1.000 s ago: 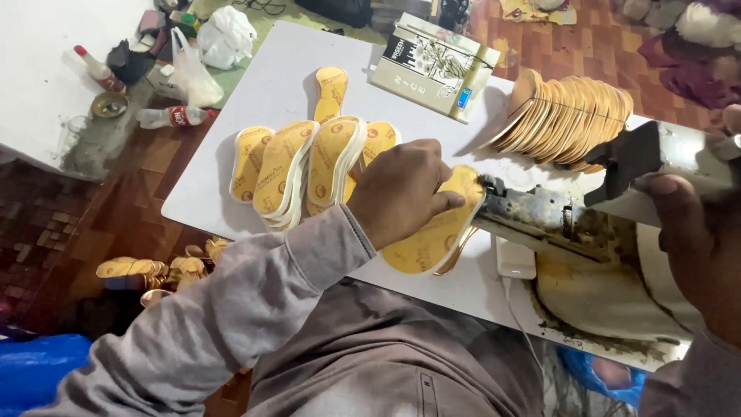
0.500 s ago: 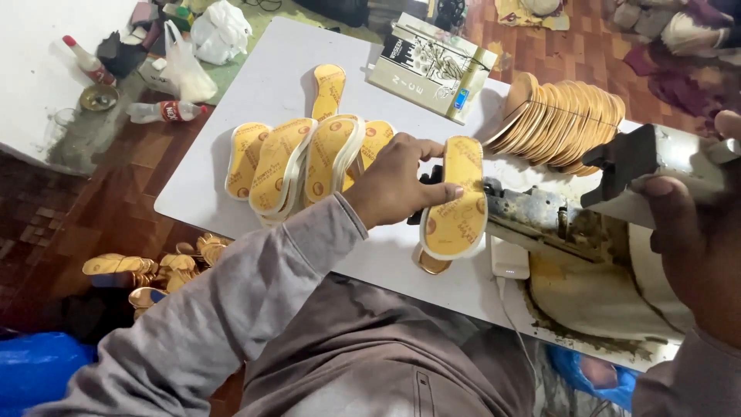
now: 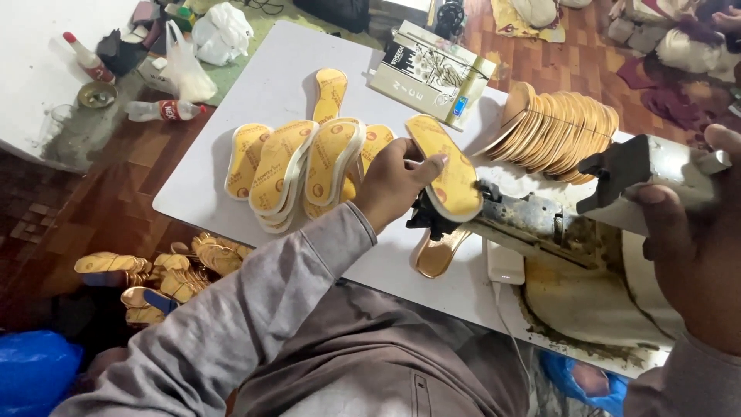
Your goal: The person is stitching decorative or structural patterns onto shoe insoles using an industrial sewing machine.
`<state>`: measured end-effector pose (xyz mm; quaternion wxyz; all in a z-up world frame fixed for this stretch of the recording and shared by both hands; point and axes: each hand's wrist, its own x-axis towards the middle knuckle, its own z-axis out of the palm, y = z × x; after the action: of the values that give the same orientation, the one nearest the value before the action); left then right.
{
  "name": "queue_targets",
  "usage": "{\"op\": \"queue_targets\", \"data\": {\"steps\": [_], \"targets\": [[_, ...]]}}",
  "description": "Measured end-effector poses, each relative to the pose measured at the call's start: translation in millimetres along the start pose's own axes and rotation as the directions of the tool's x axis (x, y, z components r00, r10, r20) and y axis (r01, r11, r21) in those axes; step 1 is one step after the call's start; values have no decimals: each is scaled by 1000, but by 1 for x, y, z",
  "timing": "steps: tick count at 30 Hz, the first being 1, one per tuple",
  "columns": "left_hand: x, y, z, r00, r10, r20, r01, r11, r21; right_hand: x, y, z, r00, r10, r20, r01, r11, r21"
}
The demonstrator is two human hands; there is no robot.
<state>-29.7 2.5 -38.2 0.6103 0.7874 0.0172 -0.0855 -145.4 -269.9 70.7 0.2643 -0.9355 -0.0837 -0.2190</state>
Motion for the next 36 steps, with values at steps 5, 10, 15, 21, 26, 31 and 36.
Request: {"op": "queue_targets", "data": {"steps": [5,10,15,21,26,31,36], "targets": [[-36,5,5,969,-186,-164,166,977,-130,-7,21,2,999,-47,-1,46,993,-110],[-51,15,-1,941,-284,-183,232,937,-260,-17,57,7,962,267,54,-264,962,-65],[-30,-22,17,927,-126,-353,115,992,-52,-5,26,1,989,139,54,-128,977,-170],[18,4,-7,711,677,192,-697,641,322,-3,14,6,998,69,-16,-67,995,71],[29,47,-12,818,332,470,-544,713,443,-1,16,-1,987,-151,-47,142,978,-153],[16,44,-10,818,344,462,-556,682,475,1,4,-3,984,-166,-57,154,973,-171],[-3,25,-6,819,494,292,-554,548,627,-1,15,-5,957,-285,-49,262,928,-265]]}}
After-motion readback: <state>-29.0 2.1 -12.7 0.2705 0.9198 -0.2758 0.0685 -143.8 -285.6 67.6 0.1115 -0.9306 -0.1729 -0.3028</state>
